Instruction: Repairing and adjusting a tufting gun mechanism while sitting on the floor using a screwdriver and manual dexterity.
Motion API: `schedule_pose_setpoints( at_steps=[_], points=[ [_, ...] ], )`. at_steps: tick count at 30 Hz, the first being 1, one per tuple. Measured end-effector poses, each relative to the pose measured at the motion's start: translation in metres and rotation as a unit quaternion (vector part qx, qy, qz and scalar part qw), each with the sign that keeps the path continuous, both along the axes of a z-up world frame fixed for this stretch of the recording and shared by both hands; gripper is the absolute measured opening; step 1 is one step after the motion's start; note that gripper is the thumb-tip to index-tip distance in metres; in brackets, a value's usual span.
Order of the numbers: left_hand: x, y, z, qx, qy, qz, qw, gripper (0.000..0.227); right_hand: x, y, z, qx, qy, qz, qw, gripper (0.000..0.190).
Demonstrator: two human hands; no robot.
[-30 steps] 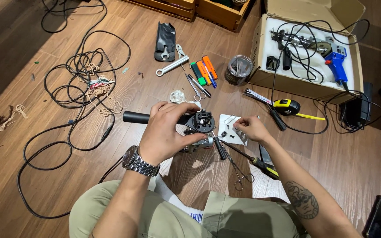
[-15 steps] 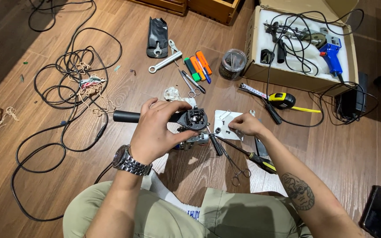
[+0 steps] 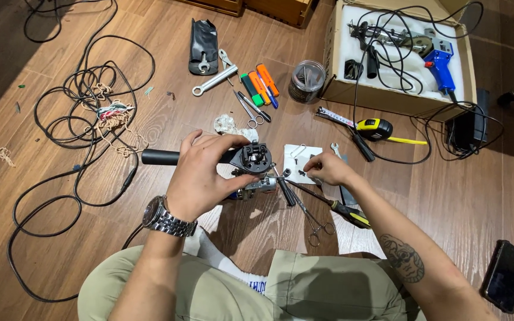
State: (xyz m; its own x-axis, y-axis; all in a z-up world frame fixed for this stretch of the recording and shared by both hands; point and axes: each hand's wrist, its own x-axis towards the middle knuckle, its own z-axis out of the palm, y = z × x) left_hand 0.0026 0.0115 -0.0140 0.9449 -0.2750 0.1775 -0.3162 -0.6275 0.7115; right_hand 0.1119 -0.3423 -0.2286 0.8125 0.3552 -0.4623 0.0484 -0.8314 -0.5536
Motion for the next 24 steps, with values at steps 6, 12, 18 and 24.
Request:
schedule_pose_setpoints(
  at_steps=[6, 12, 18, 24],
  points=[
    [0.000, -0.001, -0.001, 0.007, -0.005, 0.003, 1.000, 0.061, -0.009, 0.003, -0.011, 0.005, -0.044, -0.014, 0.999, 0.023],
    [0.000, 0.000, -0.002, 0.013, -0.004, 0.005, 1.000, 0.061, -0.018, 0.001, -0.008, 0.036, -0.059, -0.052, 0.996, 0.023],
    [0.000, -0.001, -0.003, 0.014, -0.006, 0.006, 1.000, 0.061, -0.016, -0.004, -0.002, 0.052, -0.057, -0.071, 0.994, 0.025],
    [0.000, 0.000, -0.003, 0.022, -0.002, 0.007, 1.000, 0.061, -0.013, -0.004, -0.003, 0.038, -0.071, -0.062, 0.995, 0.028]
  ],
)
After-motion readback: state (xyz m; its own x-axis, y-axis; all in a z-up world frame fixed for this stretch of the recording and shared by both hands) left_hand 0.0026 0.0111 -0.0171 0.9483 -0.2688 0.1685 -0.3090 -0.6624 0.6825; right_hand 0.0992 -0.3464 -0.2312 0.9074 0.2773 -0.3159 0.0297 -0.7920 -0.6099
